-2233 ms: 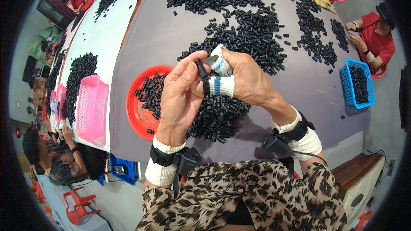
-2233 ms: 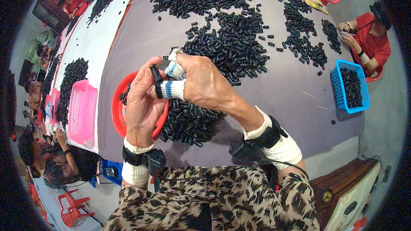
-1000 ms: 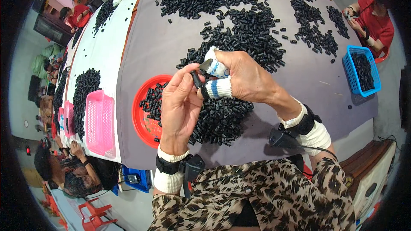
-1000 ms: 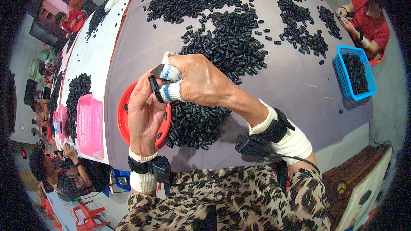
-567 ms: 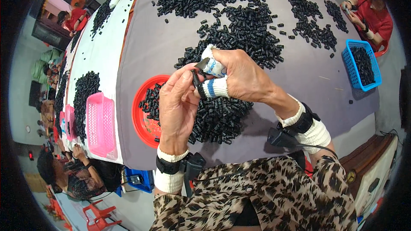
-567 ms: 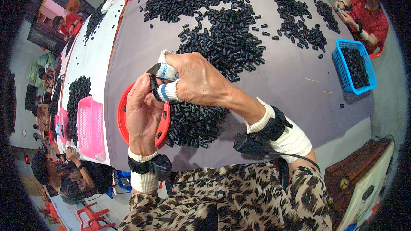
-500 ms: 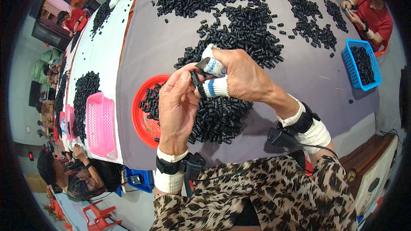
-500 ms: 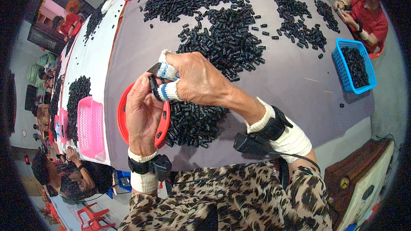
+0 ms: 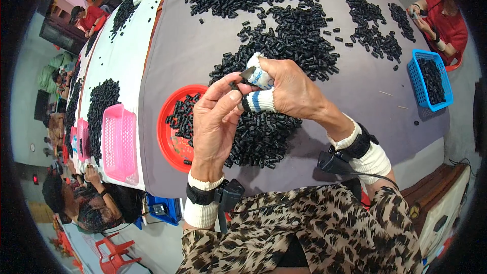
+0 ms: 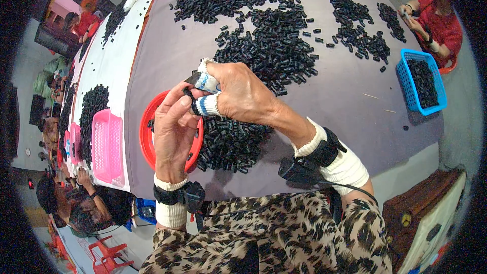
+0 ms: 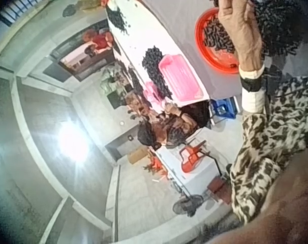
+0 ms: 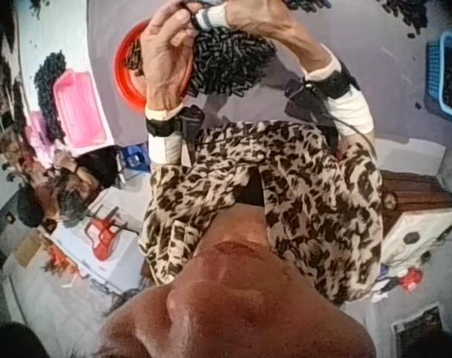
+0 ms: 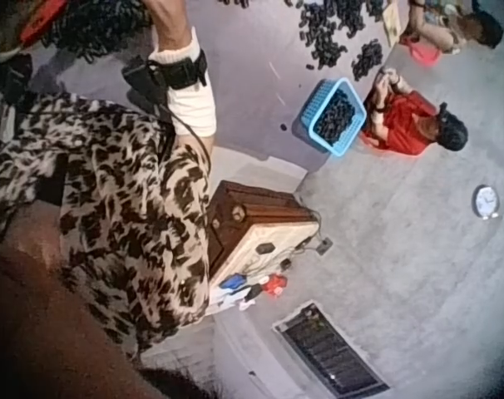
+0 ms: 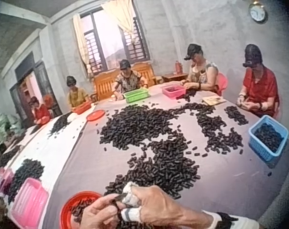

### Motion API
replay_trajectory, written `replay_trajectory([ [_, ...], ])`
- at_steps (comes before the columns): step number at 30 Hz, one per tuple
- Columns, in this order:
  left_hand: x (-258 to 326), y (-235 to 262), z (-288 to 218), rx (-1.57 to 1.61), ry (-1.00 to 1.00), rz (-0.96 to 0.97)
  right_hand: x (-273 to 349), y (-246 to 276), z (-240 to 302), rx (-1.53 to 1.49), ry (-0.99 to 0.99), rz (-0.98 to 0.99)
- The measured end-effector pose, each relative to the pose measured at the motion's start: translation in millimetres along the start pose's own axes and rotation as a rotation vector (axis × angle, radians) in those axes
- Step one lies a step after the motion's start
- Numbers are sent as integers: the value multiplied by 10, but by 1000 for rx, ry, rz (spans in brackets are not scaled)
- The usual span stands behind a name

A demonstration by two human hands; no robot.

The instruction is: Sorting and inspecting small black plastic components for shoe manufacturing at a workspace table.

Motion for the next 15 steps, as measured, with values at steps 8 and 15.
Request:
replay_trajectory([
  [8,18,245,-55,41,-10,-51,-8,-115,-164,50,-39,49],
  [15,257,1155,-632,-667,-282,-403,155,-25,-405,93,-123,115],
])
Point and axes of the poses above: each hand's wrist, its own x-axis away from the middle knuckle, its own y-axis out of the back of the hand, z = x × y, the point moved 8 cm from there along -x, towards the middle knuckle, and after that the axes turned 13 degrees about x, right-handed, at the moved point
